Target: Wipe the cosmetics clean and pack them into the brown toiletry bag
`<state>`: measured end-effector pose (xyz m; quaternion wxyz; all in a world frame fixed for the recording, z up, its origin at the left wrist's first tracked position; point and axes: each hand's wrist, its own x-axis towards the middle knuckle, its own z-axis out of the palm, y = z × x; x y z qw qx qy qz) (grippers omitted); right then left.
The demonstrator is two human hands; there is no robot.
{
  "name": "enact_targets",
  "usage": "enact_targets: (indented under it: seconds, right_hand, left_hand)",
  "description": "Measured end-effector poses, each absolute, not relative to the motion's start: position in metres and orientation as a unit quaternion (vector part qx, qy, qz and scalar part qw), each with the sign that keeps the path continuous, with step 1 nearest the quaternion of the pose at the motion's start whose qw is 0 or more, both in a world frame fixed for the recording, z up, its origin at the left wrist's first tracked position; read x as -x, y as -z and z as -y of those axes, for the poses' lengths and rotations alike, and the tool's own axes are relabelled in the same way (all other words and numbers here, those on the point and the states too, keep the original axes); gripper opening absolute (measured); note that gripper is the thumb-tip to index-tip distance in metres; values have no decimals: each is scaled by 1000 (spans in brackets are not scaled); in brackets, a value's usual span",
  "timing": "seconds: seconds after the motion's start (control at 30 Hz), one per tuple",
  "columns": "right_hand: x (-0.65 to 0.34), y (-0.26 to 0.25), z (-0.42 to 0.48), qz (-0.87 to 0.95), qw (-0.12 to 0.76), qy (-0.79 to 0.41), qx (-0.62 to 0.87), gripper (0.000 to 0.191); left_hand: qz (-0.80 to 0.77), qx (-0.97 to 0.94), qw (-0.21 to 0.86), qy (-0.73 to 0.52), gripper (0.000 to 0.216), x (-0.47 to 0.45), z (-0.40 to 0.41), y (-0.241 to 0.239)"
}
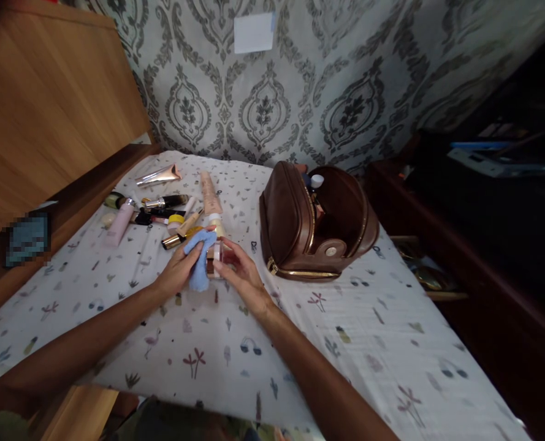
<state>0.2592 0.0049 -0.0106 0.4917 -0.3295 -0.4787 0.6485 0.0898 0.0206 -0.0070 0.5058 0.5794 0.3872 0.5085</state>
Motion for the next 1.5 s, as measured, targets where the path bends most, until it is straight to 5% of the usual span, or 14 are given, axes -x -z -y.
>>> enact_targets:
  seconds: [0.27,0.5,1.03,1.33,1.5]
  right_hand:
    - [-260,5,-5,395,495,-707,314,40]
    - [-262,7,-5,484,501,-639,327,50]
    - [-266,4,-9,482,528,-620,324,63]
    - [-267,1,-12,366,536,-691,319,38]
    - [-266,2,-12,367,518,-701,326,39]
  left_hand:
    - [-329,-690,454,-458,79,-91,-12,10]
    - [-356,-636,502,-465,53,-93,-11,8]
    - [-394,-535,567,-486,40,-87,-22,17]
    - [-437,-680,380,-450,62,-87,-13,-5]
    - [-451,-713,378,-382,84,-89,-2,-16]
